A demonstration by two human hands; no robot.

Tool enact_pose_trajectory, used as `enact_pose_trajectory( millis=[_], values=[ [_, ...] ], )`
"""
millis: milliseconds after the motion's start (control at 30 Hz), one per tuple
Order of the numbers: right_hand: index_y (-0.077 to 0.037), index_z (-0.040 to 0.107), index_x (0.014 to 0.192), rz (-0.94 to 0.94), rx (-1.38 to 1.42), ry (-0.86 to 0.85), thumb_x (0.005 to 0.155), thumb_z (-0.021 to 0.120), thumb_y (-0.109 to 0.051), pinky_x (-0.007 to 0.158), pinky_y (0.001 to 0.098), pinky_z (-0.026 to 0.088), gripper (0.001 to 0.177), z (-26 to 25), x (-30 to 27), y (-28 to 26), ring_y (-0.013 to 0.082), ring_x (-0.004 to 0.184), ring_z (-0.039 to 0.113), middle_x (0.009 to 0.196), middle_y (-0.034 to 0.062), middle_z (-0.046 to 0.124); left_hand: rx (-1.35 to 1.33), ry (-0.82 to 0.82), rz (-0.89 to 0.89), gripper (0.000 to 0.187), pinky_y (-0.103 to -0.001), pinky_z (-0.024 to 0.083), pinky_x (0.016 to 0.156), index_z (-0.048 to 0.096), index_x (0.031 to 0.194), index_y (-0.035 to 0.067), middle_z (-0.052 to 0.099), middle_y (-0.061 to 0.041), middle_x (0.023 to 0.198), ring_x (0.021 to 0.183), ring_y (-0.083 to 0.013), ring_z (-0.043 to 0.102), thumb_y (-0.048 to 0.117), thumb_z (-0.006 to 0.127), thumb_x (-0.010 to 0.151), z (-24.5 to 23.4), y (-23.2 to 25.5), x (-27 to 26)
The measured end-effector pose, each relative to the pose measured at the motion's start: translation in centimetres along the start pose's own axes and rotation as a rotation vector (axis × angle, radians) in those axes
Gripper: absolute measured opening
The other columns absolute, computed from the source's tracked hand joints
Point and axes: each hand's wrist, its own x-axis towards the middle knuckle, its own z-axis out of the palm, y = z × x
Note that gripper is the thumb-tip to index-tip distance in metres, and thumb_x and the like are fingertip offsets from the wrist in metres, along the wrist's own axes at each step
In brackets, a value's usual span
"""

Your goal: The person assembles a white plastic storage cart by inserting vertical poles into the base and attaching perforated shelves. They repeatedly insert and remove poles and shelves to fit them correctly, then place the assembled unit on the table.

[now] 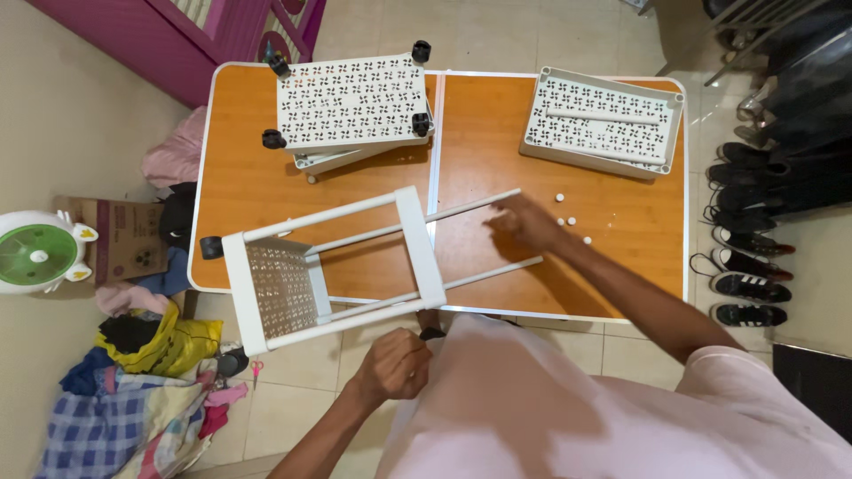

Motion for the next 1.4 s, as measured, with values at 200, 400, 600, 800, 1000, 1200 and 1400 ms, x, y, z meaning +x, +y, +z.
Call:
enact_pose_trajectory(
  millis=[200,400,600,800,1000,1200,1400],
  values=[
    [-0.003,0.067,0.123,-0.157,-0.370,-0.230,0.086,0.077,-0.022,0.094,0.0443,0.052,0.043,7.8,-1.6,-3.1,0.0355,0.107,0.060,0.113,0.0142,0.069,0.238,-0.121,-0.277,0.022,-0.045,0.051,0.080,0.062,0.102,-0.005,0.063,-0.018,0.096,0.089,-0.0353,0.061,0.005,0.068,0.084,4.0,-4.4,-6.7],
    [-0.001,0.068,0.118,-0.101,-0.360,-0.348,0.081,0.079,-0.031,0.090,0.0455,0.052,0.049,11.5,-2.4,-3.2,0.0362,0.106,0.059,0.104,0.0174,0.067,0.259,-0.214,-0.591,0.036,-0.050,0.047,0.079,0.064,0.103,0.001,0.059,-0.017,0.095,0.092,-0.0378,0.055,0.025,0.078,0.081,8.8,-9.6,-7.8],
    [-0.001,0.070,0.106,-0.094,-0.477,-0.330,0.078,0.082,-0.036,0.087,0.0469,0.051,0.047,14.0,-2.7,-1.6,0.0370,0.103,0.058,0.100,0.0165,0.066,0.295,-0.295,-0.629,0.044,-0.048,0.045,0.074,0.064,0.096,0.004,0.058,-0.013,0.093,0.088,-0.0335,0.055,0.034,0.084,0.072,12.0,-12.2,-9.9],
    [-0.007,0.070,0.105,-0.095,-0.584,-0.207,0.075,0.082,-0.031,0.079,0.0504,0.050,0.040,17.1,-2.5,-0.3,0.0379,0.097,0.058,0.102,0.0164,0.064,0.301,-0.206,-0.535,0.038,-0.047,0.043,0.071,0.065,0.100,0.004,0.058,-0.013,0.092,0.086,-0.0321,0.055,0.033,0.080,0.081,15.1,-14.5,-12.5],
    [-0.010,0.069,0.106,-0.237,-0.579,-0.071,0.082,0.073,-0.017,0.077,0.0477,0.053,0.025,18.0,-3.3,0.9,0.0349,0.093,0.064,0.101,0.0120,0.068,0.462,-0.197,-0.462,0.033,-0.048,0.048,0.067,0.063,0.102,0.001,0.057,-0.018,0.089,0.082,-0.0357,0.057,0.028,0.076,0.088,16.9,-15.6,-12.5],
    [-0.009,0.069,0.102,-0.157,-0.532,-0.101,0.092,0.072,-0.021,0.074,0.0468,0.054,0.016,17.9,-4.2,2.0,0.0360,0.086,0.066,0.095,0.0131,0.069,0.332,-0.219,-0.490,0.038,-0.049,0.051,0.068,0.059,0.116,-0.001,0.063,-0.020,0.100,0.085,-0.0377,0.064,0.028,0.073,0.096,16.5,-14.0,-12.4],
    [-0.007,0.062,0.090,-0.389,-0.562,0.029,0.086,0.074,-0.021,0.068,0.0444,0.050,0.019,16.7,-6.0,1.5,0.0322,0.079,0.065,0.082,0.0107,0.063,0.287,-0.463,-0.772,0.059,-0.049,0.057,0.071,0.052,0.122,-0.006,0.063,-0.025,0.107,0.085,-0.0419,0.069,0.037,0.074,0.089,17.8,-14.1,-10.5]
  ],
)
